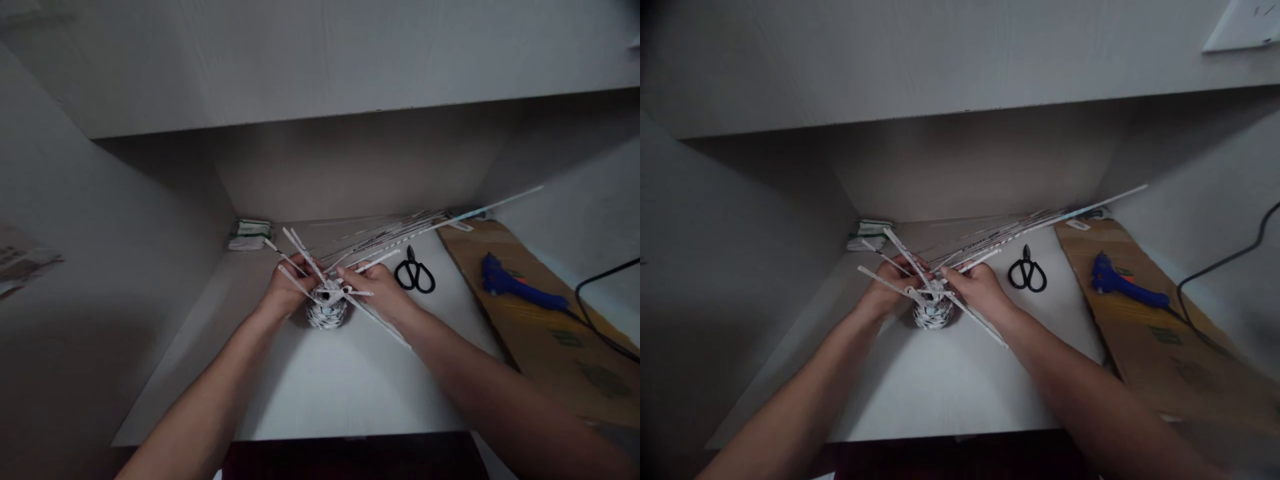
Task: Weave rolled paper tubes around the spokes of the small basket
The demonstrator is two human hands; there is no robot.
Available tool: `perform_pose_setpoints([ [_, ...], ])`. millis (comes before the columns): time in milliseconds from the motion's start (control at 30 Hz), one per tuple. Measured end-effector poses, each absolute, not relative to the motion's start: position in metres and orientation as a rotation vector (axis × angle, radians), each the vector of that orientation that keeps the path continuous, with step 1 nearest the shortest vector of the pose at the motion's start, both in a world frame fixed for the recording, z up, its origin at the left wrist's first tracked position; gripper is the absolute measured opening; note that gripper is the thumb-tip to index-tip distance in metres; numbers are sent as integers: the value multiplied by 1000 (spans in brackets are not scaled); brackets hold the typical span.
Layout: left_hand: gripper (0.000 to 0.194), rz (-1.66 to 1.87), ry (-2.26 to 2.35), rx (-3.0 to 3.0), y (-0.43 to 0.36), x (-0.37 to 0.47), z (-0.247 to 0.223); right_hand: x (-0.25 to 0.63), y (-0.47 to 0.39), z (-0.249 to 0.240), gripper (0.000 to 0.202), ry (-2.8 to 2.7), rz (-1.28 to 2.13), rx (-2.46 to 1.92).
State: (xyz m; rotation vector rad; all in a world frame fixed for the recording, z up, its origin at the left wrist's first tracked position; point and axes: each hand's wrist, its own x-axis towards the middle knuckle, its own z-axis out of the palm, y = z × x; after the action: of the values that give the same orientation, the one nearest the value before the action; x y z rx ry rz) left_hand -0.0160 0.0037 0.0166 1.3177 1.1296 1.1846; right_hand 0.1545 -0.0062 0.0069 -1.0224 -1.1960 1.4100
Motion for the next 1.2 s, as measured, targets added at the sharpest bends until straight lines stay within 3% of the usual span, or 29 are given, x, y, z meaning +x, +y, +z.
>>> perform_pose_setpoints([
  [200, 47, 1091, 1118, 1245, 5, -18, 15, 163, -9, 14, 30, -1234, 1569, -980],
  [400, 48, 1203, 1069, 1082, 7, -20, 22, 184, 0, 22, 33, -1243, 1826, -762],
  [633, 39, 1319, 1105, 1083, 10, -16, 14, 169, -6, 13, 40, -1591, 1355, -915],
  [833, 35, 1235, 1066, 1103, 3, -6, 11, 154, -10, 5, 21, -1468, 1039, -1120],
  [1200, 24, 1104, 1068, 1095, 2, -6, 12, 156, -11, -1, 10, -1537, 904, -1134],
])
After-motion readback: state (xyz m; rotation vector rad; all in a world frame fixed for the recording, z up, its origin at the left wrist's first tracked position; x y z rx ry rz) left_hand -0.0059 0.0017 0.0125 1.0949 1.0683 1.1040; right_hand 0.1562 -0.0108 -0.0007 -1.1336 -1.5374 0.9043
